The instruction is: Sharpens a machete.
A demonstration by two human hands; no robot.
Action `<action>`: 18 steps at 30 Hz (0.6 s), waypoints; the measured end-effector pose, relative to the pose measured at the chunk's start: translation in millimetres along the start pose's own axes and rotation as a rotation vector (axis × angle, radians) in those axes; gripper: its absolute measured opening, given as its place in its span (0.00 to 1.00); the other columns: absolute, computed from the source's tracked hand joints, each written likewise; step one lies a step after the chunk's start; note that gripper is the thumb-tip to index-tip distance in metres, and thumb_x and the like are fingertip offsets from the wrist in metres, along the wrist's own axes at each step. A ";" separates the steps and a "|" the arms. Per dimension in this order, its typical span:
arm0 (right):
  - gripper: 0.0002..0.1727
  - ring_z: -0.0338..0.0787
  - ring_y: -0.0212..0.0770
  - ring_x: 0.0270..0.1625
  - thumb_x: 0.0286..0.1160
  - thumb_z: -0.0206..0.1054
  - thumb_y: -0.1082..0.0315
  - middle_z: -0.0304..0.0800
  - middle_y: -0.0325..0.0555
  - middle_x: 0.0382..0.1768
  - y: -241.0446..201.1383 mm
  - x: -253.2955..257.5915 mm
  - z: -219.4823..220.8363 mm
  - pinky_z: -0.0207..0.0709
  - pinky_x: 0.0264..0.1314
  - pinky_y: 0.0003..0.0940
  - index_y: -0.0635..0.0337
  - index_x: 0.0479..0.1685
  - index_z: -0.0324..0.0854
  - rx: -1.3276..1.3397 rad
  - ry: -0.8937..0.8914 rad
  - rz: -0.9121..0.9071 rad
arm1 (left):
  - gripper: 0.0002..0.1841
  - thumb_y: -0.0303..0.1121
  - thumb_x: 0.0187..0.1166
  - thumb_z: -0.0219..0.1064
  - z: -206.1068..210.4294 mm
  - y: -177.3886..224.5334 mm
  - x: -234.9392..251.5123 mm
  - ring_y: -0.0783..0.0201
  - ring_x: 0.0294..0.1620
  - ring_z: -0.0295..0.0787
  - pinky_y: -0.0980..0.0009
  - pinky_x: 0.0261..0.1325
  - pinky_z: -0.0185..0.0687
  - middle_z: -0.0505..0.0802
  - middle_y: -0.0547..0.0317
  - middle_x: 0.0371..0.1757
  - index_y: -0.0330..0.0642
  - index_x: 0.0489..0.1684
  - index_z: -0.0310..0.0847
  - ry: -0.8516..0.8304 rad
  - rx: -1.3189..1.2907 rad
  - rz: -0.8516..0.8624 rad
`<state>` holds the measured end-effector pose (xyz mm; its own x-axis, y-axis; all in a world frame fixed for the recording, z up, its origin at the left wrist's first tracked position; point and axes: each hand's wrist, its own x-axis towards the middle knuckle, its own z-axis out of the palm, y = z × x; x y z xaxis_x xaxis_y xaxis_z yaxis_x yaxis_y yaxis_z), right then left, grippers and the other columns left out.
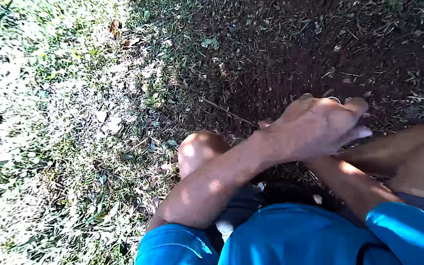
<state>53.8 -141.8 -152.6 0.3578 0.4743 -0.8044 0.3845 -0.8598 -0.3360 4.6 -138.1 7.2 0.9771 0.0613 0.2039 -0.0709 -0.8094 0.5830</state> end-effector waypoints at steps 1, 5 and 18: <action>0.26 0.68 0.55 0.89 0.95 0.54 0.65 0.71 0.68 0.83 6.5 -3.6 -0.8 0.55 0.91 0.45 0.75 0.82 0.68 -0.228 -0.040 -0.075 | 0.14 0.39 0.83 0.68 1.5 4.7 -0.4 0.55 0.35 0.90 0.54 0.46 0.83 0.91 0.53 0.29 0.36 0.50 0.89 -0.089 -0.036 0.016; 0.24 0.68 0.57 0.89 0.93 0.55 0.68 0.71 0.69 0.83 15.7 -6.2 -7.6 0.51 0.92 0.45 0.77 0.81 0.69 -0.450 -0.112 -0.039 | 0.14 0.37 0.87 0.63 -1.2 9.3 -3.5 0.49 0.43 0.91 0.53 0.52 0.81 0.92 0.47 0.34 0.34 0.50 0.88 -0.218 -0.045 0.009; 0.29 0.88 0.72 0.61 0.86 0.66 0.53 0.84 0.78 0.60 4.3 108.1 -125.1 0.79 0.62 0.69 0.79 0.62 0.78 -0.082 0.381 -0.167 | 0.12 0.38 0.85 0.66 -8.8 -11.4 -14.5 0.52 0.39 0.90 0.54 0.52 0.82 0.90 0.51 0.30 0.38 0.45 0.88 -0.149 0.150 -0.042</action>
<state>200.5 -70.6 -179.7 0.5678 0.6548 -0.4988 0.5244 -0.7549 -0.3940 -10.5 -124.7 4.5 0.9982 0.0188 0.0565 -0.0095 -0.8865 0.4626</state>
